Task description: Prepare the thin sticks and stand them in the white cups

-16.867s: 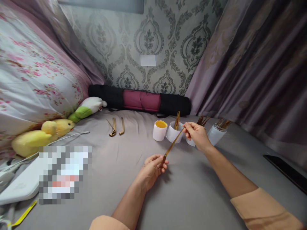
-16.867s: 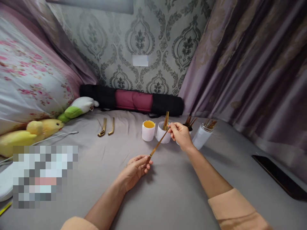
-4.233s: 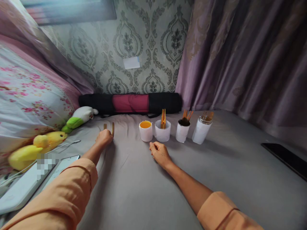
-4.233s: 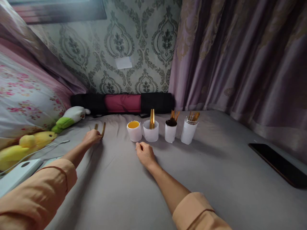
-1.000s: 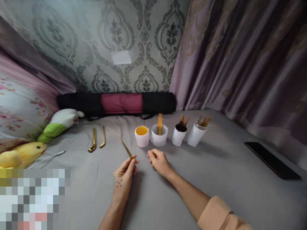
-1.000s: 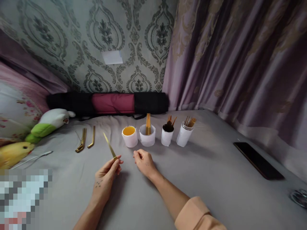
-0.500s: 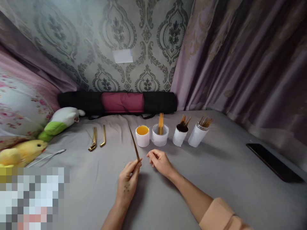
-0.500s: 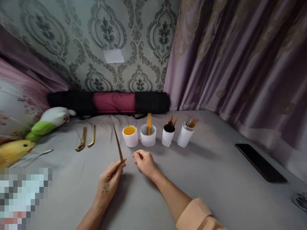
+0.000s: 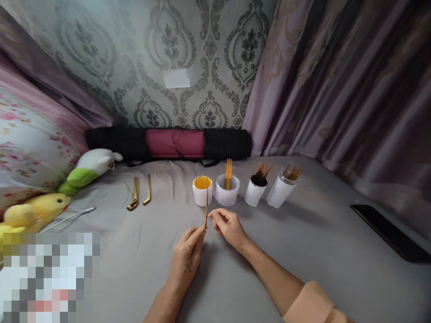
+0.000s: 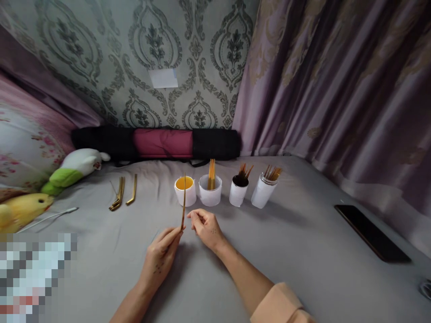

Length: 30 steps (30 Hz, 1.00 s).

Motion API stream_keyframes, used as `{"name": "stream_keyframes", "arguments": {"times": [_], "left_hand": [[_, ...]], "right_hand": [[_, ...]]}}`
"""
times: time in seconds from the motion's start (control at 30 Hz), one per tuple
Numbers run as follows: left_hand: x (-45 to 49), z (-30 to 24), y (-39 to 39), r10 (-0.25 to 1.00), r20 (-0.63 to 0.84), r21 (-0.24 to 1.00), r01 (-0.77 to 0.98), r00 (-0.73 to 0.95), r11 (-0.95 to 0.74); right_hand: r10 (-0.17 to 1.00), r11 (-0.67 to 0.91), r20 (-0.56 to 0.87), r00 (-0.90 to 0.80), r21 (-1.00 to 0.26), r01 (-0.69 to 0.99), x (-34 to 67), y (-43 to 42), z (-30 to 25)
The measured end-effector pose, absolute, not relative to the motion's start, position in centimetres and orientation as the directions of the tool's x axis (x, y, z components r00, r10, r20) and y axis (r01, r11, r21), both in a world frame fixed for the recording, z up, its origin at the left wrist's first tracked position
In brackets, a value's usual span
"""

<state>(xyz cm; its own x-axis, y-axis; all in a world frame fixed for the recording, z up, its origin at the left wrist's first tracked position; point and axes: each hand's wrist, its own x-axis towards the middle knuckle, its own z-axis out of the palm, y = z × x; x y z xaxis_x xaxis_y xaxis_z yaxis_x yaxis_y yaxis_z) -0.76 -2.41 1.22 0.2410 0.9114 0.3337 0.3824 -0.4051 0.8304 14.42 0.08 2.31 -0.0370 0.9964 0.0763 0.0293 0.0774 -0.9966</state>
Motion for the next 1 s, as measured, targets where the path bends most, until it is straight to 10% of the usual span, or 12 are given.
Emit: {"name": "stream_keyframes", "arguments": {"times": [0.67, 1.0], "left_hand": [[-1.05, 0.35, -2.31, 0.852, 0.327, 0.637, 0.571, 0.409, -0.518], [-0.73, 0.52, -2.31, 0.888, 0.307, 0.747, 0.491, 0.343, -0.448]], "right_hand": [[0.998, 0.066, 0.066, -0.007, -0.998, -0.006, 14.45, 0.14, 2.57], [0.998, 0.069, 0.069, 0.003, -0.997, 0.025, 14.32, 0.23, 2.57]]}}
